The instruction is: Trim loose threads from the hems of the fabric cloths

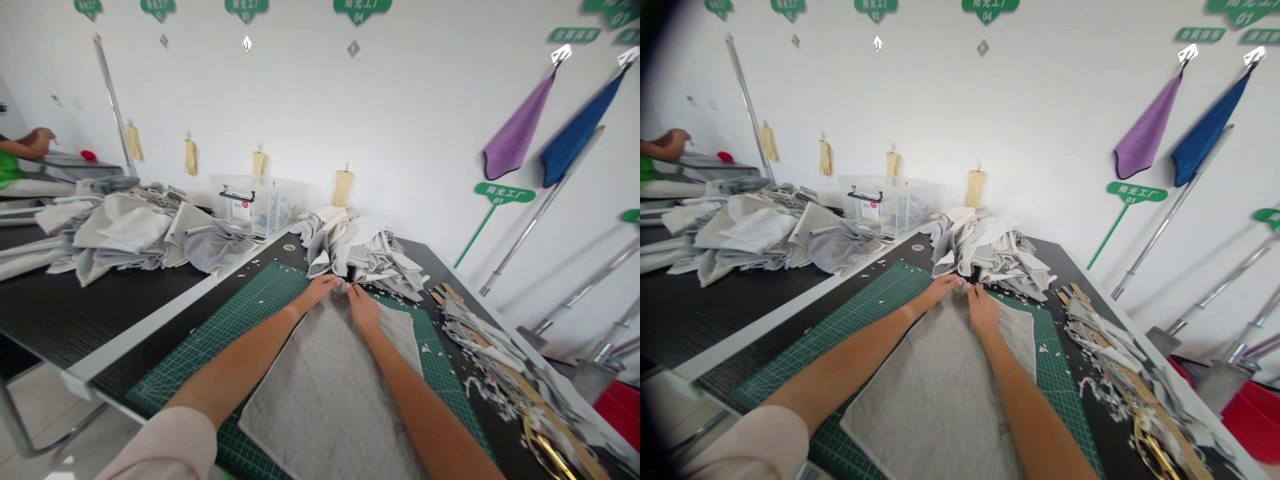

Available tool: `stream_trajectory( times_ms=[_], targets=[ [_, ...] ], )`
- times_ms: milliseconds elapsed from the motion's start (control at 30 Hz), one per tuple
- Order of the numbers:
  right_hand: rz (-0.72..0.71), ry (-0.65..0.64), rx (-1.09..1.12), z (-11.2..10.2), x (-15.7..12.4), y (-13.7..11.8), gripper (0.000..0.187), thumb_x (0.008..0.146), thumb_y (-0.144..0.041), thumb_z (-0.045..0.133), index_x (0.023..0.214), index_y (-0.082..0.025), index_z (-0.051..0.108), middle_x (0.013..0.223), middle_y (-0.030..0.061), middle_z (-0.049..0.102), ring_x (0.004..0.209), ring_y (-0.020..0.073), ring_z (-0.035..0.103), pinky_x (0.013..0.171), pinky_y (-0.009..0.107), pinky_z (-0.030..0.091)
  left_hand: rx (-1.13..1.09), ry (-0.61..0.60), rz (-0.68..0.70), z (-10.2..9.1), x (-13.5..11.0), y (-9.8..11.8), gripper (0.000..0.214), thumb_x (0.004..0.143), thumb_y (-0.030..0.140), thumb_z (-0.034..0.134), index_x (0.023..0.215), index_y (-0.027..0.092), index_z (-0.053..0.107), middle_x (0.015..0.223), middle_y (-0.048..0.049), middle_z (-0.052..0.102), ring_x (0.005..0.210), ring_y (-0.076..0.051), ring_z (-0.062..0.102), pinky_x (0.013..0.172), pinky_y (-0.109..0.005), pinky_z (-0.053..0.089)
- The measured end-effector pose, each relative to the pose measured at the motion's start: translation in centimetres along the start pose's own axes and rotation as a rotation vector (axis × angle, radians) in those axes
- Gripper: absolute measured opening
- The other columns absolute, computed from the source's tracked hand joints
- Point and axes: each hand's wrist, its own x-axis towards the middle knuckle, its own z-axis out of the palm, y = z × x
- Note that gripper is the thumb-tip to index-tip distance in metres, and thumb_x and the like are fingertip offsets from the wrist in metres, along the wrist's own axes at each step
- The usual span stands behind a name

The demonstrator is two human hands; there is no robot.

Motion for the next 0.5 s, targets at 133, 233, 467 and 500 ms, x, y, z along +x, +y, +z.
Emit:
stream_trajectory(
  times_ms=[133, 233, 467, 500],
  targets=[
    [-0.004, -0.003, -0.002, -0.04, 0.00, -0.03, 0.058, 0.099, -0.067, 0.022, 0.092, -0.026, 0.062, 0.085, 0.0044, 0.066, 0.079, 0.0212, 0.059, 0.066, 0.028, 0.032, -0.019, -0.002, 0.012, 0.04, -0.09, 0.40, 0.040, 0.087, 0.048, 0.061, 0.095, 0.010, 0.071, 0.092, -0.0058, 0.069, 0.086, -0.016, 0.058, 0.084, -0.028, 0.042],
    [-0.004, 0.001, -0.011, -0.02, 0.05, 0.00, 0.057, 0.099, -0.066, 0.023, 0.092, -0.026, 0.063, 0.083, 0.0042, 0.066, 0.078, 0.0209, 0.059, 0.066, 0.028, 0.031, 0.001, -0.006, 0.012, 0.01, -0.15, 0.72, 0.040, 0.087, 0.049, 0.060, 0.093, 0.011, 0.072, 0.090, -0.0053, 0.069, 0.086, -0.016, 0.057, 0.084, -0.028, 0.042],
    [-0.020, 0.007, -0.043, 0.02, 0.11, 0.11, 0.055, 0.100, -0.065, 0.024, 0.091, -0.026, 0.062, 0.083, 0.0035, 0.066, 0.076, 0.0198, 0.059, 0.064, 0.027, 0.030, 0.009, -0.006, 0.014, -0.02, -0.28, 0.91, 0.040, 0.087, 0.050, 0.060, 0.094, 0.011, 0.072, 0.092, -0.0054, 0.069, 0.088, -0.017, 0.058, 0.084, -0.028, 0.043],
    [-0.026, 0.011, -0.043, 0.02, 0.09, 0.11, 0.055, 0.100, -0.065, 0.024, 0.091, -0.026, 0.061, 0.083, 0.0034, 0.066, 0.076, 0.0196, 0.059, 0.063, 0.027, 0.030, 0.010, -0.005, 0.014, -0.01, -0.28, 0.89, 0.040, 0.088, 0.049, 0.060, 0.094, 0.011, 0.072, 0.092, -0.0054, 0.069, 0.088, -0.017, 0.058, 0.085, -0.028, 0.043]
  ],
)
